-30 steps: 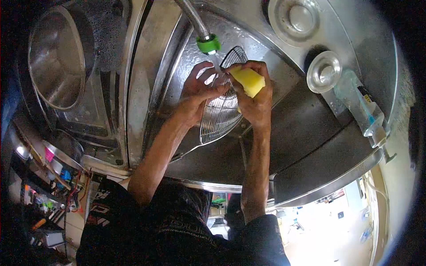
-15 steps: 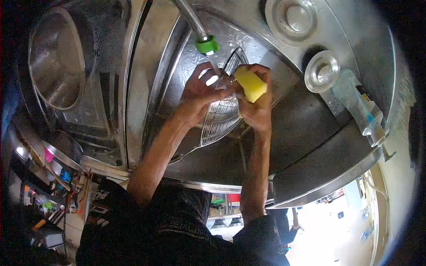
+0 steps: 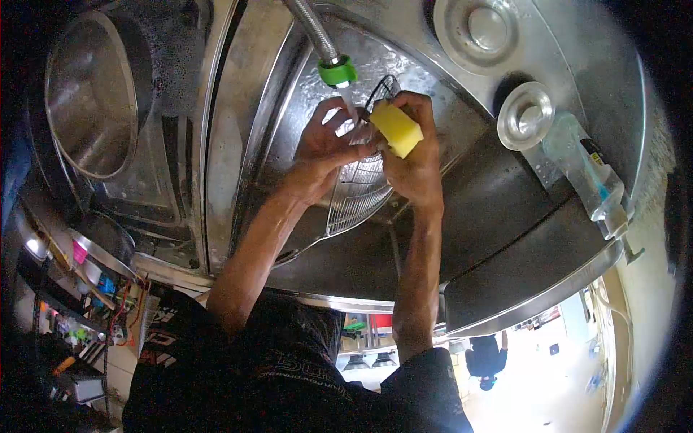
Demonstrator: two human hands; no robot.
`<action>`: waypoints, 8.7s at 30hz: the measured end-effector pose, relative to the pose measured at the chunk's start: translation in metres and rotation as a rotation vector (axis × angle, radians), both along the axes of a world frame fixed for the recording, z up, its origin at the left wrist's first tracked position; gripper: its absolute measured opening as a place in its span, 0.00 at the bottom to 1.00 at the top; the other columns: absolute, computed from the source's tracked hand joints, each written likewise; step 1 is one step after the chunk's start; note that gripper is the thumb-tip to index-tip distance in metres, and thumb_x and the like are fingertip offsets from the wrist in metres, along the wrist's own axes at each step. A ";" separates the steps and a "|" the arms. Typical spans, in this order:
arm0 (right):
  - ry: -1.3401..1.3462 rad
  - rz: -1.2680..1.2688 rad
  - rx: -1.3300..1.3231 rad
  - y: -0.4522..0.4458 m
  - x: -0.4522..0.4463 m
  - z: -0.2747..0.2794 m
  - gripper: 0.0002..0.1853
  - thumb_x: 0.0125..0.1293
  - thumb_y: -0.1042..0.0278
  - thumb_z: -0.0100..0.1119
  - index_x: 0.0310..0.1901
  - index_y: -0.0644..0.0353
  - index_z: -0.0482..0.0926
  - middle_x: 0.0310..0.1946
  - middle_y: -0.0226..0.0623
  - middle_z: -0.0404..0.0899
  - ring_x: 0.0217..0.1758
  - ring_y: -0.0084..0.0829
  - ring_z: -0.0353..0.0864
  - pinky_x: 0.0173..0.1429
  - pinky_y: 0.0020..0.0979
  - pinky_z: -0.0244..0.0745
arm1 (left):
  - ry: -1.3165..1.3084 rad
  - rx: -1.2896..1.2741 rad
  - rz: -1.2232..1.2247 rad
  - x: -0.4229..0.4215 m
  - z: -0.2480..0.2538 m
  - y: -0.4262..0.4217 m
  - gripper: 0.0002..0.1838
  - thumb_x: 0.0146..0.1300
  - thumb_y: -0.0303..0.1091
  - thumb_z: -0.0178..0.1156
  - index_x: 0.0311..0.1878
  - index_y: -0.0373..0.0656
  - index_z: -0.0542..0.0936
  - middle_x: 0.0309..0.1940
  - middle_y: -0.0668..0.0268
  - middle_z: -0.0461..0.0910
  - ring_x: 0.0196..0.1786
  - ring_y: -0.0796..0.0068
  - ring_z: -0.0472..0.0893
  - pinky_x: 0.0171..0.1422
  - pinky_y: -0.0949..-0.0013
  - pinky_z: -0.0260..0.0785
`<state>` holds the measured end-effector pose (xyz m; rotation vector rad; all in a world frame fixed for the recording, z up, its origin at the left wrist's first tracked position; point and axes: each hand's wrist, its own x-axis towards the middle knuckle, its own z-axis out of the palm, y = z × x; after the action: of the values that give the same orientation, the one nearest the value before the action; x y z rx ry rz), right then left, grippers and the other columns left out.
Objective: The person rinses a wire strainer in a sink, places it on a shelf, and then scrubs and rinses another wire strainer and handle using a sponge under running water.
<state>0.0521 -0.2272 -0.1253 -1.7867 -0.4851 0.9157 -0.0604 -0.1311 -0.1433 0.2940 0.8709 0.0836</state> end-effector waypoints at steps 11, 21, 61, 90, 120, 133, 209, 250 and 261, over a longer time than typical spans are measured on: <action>-0.022 0.070 -0.050 -0.005 -0.003 -0.015 0.23 0.54 0.92 0.49 0.50 0.61 0.59 0.39 0.40 0.72 0.43 0.28 0.77 0.47 0.28 0.73 | -0.125 -0.054 0.028 -0.009 -0.007 -0.002 0.32 0.46 0.10 0.62 0.52 0.48 0.64 0.49 0.64 0.71 0.55 0.67 0.75 0.59 0.63 0.74; -0.166 -0.430 -0.180 -0.031 -0.004 -0.030 0.30 0.40 0.92 0.50 0.49 0.61 0.60 0.43 0.42 0.73 0.50 0.32 0.70 0.58 0.32 0.64 | -0.087 -0.048 0.044 -0.004 -0.007 -0.006 0.33 0.45 0.12 0.63 0.54 0.45 0.63 0.51 0.58 0.71 0.57 0.60 0.74 0.58 0.61 0.74; -0.576 0.251 -0.456 -0.076 -0.101 -0.042 0.12 0.48 0.70 0.56 0.34 0.65 0.80 0.32 0.54 0.79 0.33 0.46 0.81 0.41 0.46 0.75 | -0.306 -0.234 -0.345 -0.025 -0.034 -0.002 0.23 0.65 0.37 0.49 0.61 0.38 0.63 0.57 0.51 0.70 0.60 0.57 0.71 0.64 0.52 0.64; -0.289 -1.394 -0.401 -0.423 -0.290 0.169 0.20 0.65 0.63 0.46 0.55 0.66 0.69 0.42 0.49 0.77 0.44 0.37 0.79 0.44 0.35 0.73 | 0.174 0.531 -1.380 -0.236 0.169 -0.013 0.14 0.59 0.38 0.64 0.38 0.42 0.70 0.12 0.73 0.64 0.10 0.83 0.63 0.14 0.73 0.55; -0.892 -0.215 0.382 -0.061 -0.076 0.134 0.21 0.53 0.70 0.54 0.52 0.51 0.75 0.53 0.45 0.74 0.55 0.44 0.74 0.60 0.35 0.69 | -0.097 1.294 -1.791 -0.210 0.265 0.037 0.18 0.59 0.41 0.63 0.46 0.37 0.75 0.28 0.60 0.80 0.21 0.74 0.74 0.33 0.68 0.68; -0.571 -0.513 0.251 -0.132 -0.123 0.151 0.19 0.56 0.75 0.48 0.51 0.55 0.77 0.47 0.41 0.80 0.47 0.37 0.80 0.54 0.36 0.74 | -0.009 1.447 -1.718 -0.210 0.289 0.020 0.17 0.56 0.40 0.66 0.40 0.36 0.76 0.29 0.64 0.79 0.22 0.81 0.75 0.27 0.73 0.67; -0.677 -0.278 -0.686 -0.116 -0.183 0.115 0.11 0.60 0.69 0.51 0.43 0.63 0.74 0.19 0.38 0.79 0.23 0.36 0.82 0.29 0.42 0.77 | 0.160 -0.100 -1.103 -0.231 0.223 0.089 0.34 0.63 0.28 0.49 0.71 0.52 0.51 0.16 0.73 0.58 0.10 0.85 0.58 0.11 0.78 0.50; -0.848 -1.037 -0.637 -0.296 -0.270 0.279 0.24 0.53 0.64 0.65 0.51 0.60 0.71 0.51 0.46 0.71 0.59 0.46 0.67 0.59 0.45 0.61 | -0.705 0.405 -0.903 -0.023 0.336 0.005 0.35 0.61 0.25 0.50 0.71 0.49 0.50 0.17 0.72 0.59 0.12 0.85 0.60 0.14 0.79 0.54; -1.391 0.194 -0.874 -0.120 -0.167 0.441 0.37 0.50 0.70 0.54 0.66 0.52 0.59 0.70 0.36 0.55 0.74 0.36 0.50 0.75 0.46 0.40 | -1.170 1.393 -1.063 -0.040 0.358 -0.071 0.21 0.52 0.30 0.57 0.50 0.32 0.73 0.41 0.48 0.77 0.46 0.50 0.76 0.52 0.55 0.67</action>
<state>-0.1149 -0.3476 0.3156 -3.0904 -1.2416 -0.2658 -0.1001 -0.2020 0.2143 1.7508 -0.7231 -0.1462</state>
